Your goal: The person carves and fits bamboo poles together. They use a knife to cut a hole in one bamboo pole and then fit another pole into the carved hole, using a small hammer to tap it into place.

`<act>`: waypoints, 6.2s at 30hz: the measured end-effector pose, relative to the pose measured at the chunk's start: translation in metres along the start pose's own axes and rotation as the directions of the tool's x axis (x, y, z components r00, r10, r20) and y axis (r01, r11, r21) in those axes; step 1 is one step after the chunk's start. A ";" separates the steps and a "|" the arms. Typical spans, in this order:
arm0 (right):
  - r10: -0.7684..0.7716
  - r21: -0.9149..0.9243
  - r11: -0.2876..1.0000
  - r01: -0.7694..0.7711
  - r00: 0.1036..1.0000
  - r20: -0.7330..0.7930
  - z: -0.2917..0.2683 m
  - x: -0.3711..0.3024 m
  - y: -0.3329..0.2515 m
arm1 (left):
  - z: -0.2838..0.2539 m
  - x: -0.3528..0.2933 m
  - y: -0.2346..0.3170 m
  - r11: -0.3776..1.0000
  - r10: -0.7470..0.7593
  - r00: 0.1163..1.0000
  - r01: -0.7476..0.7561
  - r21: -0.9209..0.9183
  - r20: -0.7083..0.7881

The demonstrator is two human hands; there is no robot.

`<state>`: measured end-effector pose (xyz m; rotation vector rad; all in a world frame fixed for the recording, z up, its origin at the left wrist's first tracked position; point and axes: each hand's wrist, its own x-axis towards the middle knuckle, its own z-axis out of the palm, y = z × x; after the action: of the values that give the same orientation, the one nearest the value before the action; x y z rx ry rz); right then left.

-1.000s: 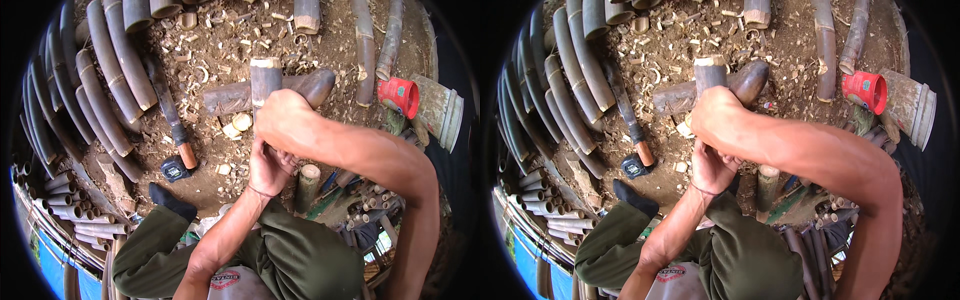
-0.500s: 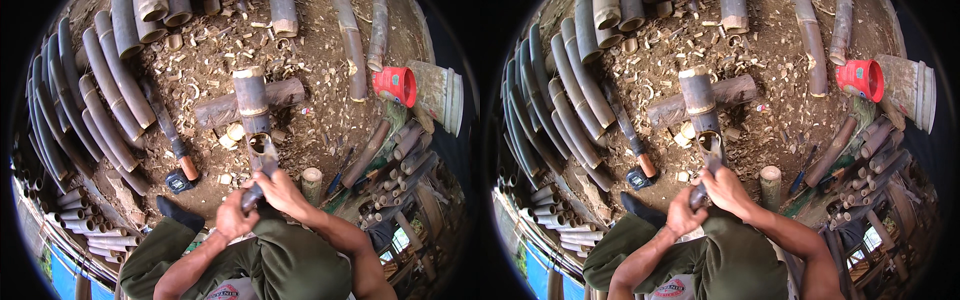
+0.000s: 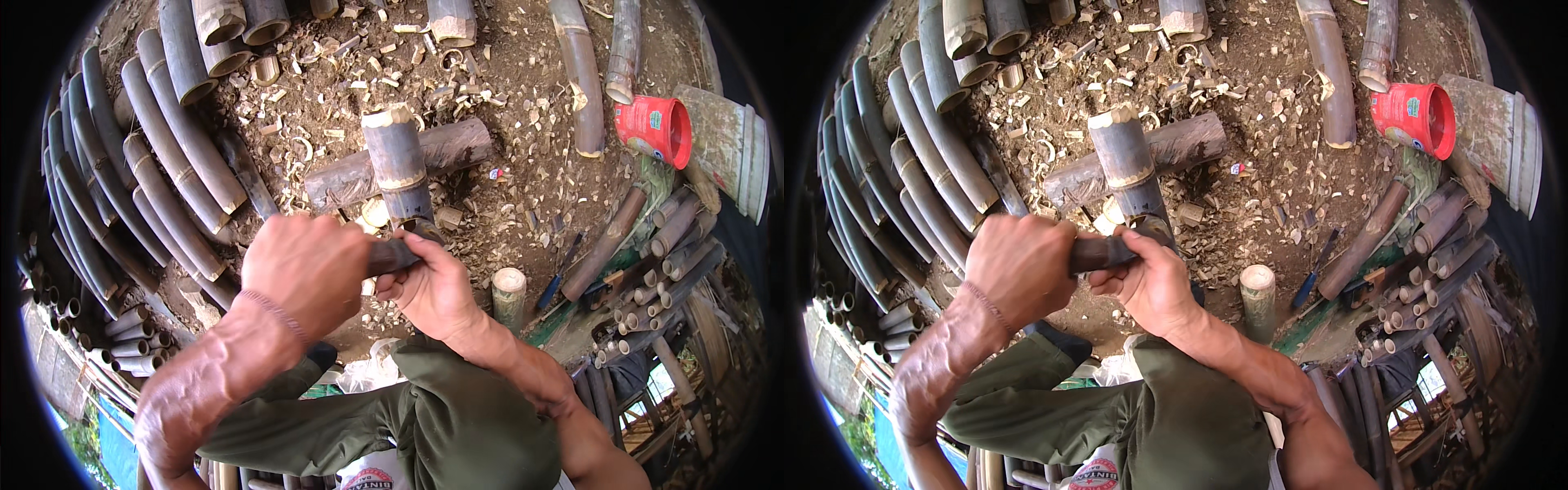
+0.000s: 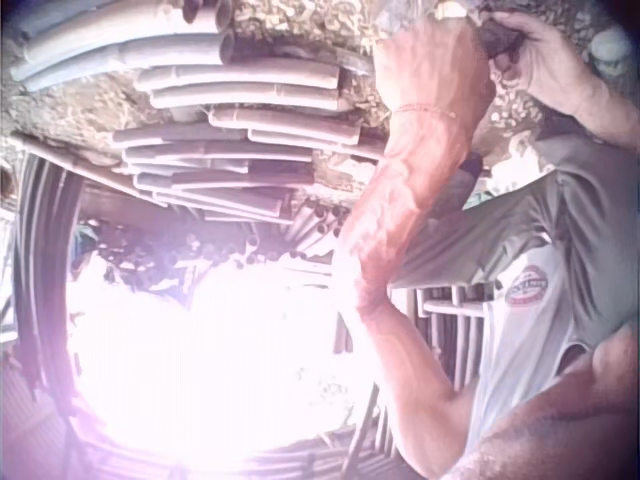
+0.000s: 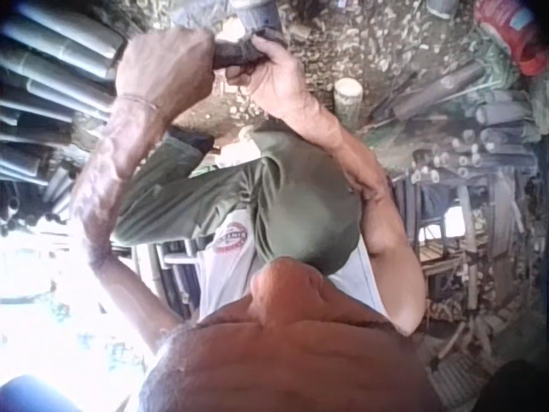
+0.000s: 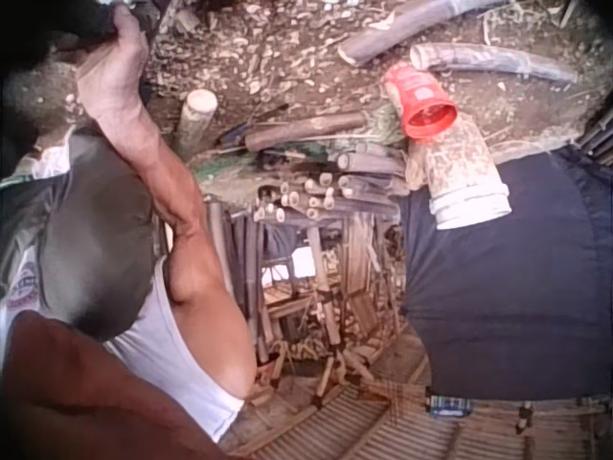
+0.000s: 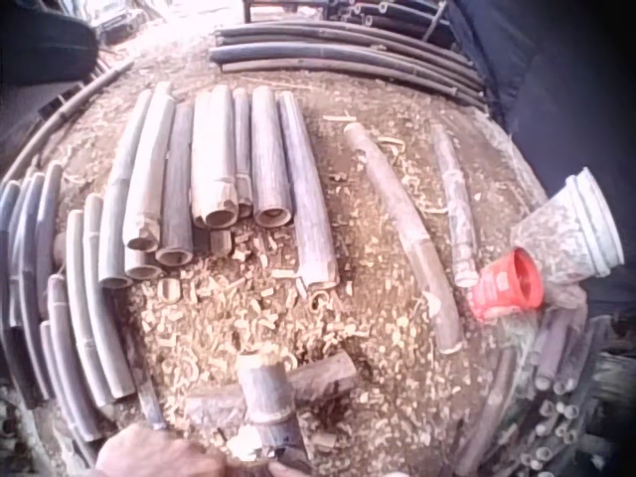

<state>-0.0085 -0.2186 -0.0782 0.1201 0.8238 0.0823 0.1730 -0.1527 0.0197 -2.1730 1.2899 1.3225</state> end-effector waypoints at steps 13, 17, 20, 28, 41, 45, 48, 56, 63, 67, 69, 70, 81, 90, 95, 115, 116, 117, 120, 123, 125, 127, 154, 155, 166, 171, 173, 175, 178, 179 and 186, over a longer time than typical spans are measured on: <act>0.319 0.032 0.947 -0.321 0.946 0.055 -0.023 -0.025 0.007 | 0.034 0.009 -0.030 0.972 0.226 0.963 -0.213 -0.101 0.149; 0.303 -0.372 0.833 -0.410 0.900 -0.314 -0.011 -0.030 0.006 | 0.146 -0.015 -0.036 0.797 0.166 0.985 -0.167 -0.580 -0.055; 0.119 -0.645 0.672 -0.363 0.913 -0.390 -0.016 -0.034 0.003 | 0.200 -0.025 0.019 0.648 -0.027 0.997 -0.035 -0.761 -0.069; -0.370 -0.965 -0.057 -0.256 0.903 -0.218 -0.022 -0.035 -0.011 | 0.216 0.000 0.147 0.123 -0.343 0.939 0.014 -0.992 -0.029; 0.291 -0.372 0.868 -0.328 0.944 -0.154 -0.037 -0.029 0.002 | 0.120 -0.023 -0.015 0.916 0.259 0.966 -0.245 -0.319 0.000; 0.191 -0.705 0.610 -0.362 0.931 -0.312 -0.038 -0.041 -0.011 | 0.185 -0.027 0.027 0.829 0.117 0.991 -0.134 -0.543 -0.066; 0.105 -0.832 0.515 -0.206 0.978 -0.178 -0.032 -0.060 -0.020 | 0.202 -0.023 0.052 0.867 0.064 0.852 -0.305 -0.394 -0.519; 0.281 -0.462 0.807 -0.368 0.927 -0.249 -0.030 -0.030 -0.005 | 0.131 -0.020 -0.009 0.890 0.188 0.982 -0.162 -0.425 0.020; -0.178 -0.917 0.258 -0.304 0.918 -0.354 -0.031 -0.032 -0.008 | 0.218 -0.008 0.078 0.464 -0.052 0.998 0.065 -0.884 0.046; -0.353 -0.934 -0.189 -0.302 0.909 -0.222 -0.040 -0.028 -0.013 | 0.217 0.007 0.144 0.103 -0.267 0.963 0.004 -0.995 -0.024; -0.393 -0.901 -0.351 -0.254 0.913 -0.104 -0.041 -0.029 -0.010 | 0.219 0.012 0.137 0.002 -0.226 0.974 0.009 -1.000 0.008; -0.376 -0.945 -0.251 -0.208 0.921 -0.102 -0.033 -0.035 -0.007 | 0.222 0.007 0.134 0.116 -0.211 0.977 0.009 -0.993 -0.016; -0.055 -0.408 0.911 0.060 0.998 0.025 -0.014 0.006 0.028 | 0.111 0.001 -0.023 0.964 -0.062 0.975 0.003 -0.267 -0.214; 0.131 0.412 0.890 -0.198 0.974 0.185 -0.019 0.004 -0.010 | -0.029 0.064 0.040 0.884 0.195 0.977 -0.215 0.415 0.091; 0.172 0.024 0.984 -0.175 0.980 0.098 -0.020 -0.004 0.002 | 0.022 0.022 0.019 0.995 -0.043 0.994 0.033 0.096 0.105; 0.496 -0.262 -0.854 0.450 0.856 -0.145 0.070 -0.015 -0.128 | 0.131 0.059 0.159 -0.999 0.044 0.997 0.044 0.008 0.062; 0.473 -0.316 -0.854 0.414 0.870 -0.138 0.063 -0.016 -0.129 | 0.131 0.059 0.155 -1.000 0.020 0.994 0.021 -0.013 0.108; 0.457 -0.366 -0.847 0.386 0.880 -0.131 0.056 -0.015 -0.128 | 0.133 0.057 0.152 -0.987 -0.003 0.985 0.024 -0.156 0.174; 0.240 -0.619 -0.778 0.110 0.962 -0.130 0.019 -0.034 -0.104 | 0.143 0.052 0.139 -0.805 -0.136 0.941 0.077 -0.588 0.309; 0.006 -0.825 -0.565 -0.008 1.000 -0.014 -0.006 -0.049 -0.067 | 0.157 0.050 0.115 -0.496 -0.116 0.950 0.199 -0.845 0.291; -0.092 -0.866 -0.488 -0.105 0.993 -0.068 -0.022 -0.051 -0.045 | 0.162 0.052 0.100 -0.287 -0.118 0.964 0.197 -0.938 0.239; -0.183 -0.886 -0.450 -0.111 0.983 -0.031 -0.028 -0.050 -0.025 | 0.171 0.056 0.088 -0.077 -0.134 0.982 0.124 -0.989 0.134; 0.555 0.338 -0.691 0.639 0.769 -0.319 0.124 0.060 -0.057 | 0.137 0.070 0.123 -0.974 -0.082 0.991 -0.057 0.220 -0.106; 0.570 0.373 -0.674 0.638 0.770 -0.287 0.125 0.062 -0.057 | 0.143 0.075 0.127 -0.973 -0.097 0.982 -0.059 0.223 -0.160; 0.029 -0.997 -0.067 0.028 0.999 0.026 0.005 -0.057 -0.108 | 0.172 0.018 0.175 0.015 -0.039 0.955 -0.293 -0.956 -0.294; -0.294 -0.764 -0.636 0.112 0.879 0.375 0.010 -0.110 -0.104 | 0.145 -0.012 0.134 0.332 -0.239 0.908 -0.255 -0.908 -0.342; 0.018 -0.203 -0.953 0.224 0.712 0.702 0.039 -0.119 -0.098 | 0.132 -0.018 0.116 0.438 -0.164 0.935 -0.217 -0.872 -0.315; 0.349 -0.002 -0.876 0.482 0.636 0.688 0.044 -0.105 -0.094 | 0.108 -0.028 0.110 0.366 -0.077 0.938 -0.289 -0.885 -0.338; 0.341 -0.173 -0.627 0.760 0.467 0.816 0.022 -0.063 -0.123 | 0.101 -0.036 0.100 0.006 -0.099 0.893 -0.440 -0.898 -0.439; 0.246 -0.261 -0.518 0.815 0.434 0.867 0.016 -0.056 -0.133 | 0.097 -0.040 0.079 -0.358 0.056 0.934 -0.311 -0.880 -0.353; -0.261 -0.540 0.102 0.836 0.546 0.796 -0.008 -0.010 -0.104 | 0.216 0.049 0.076 -0.223 -0.511 0.833 -0.367 -0.903 -0.212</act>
<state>-0.0183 -0.3221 -0.0912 -1.2966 0.0774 -0.2863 -0.0014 -0.0867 -0.1220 -3.8397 -0.6528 2.1265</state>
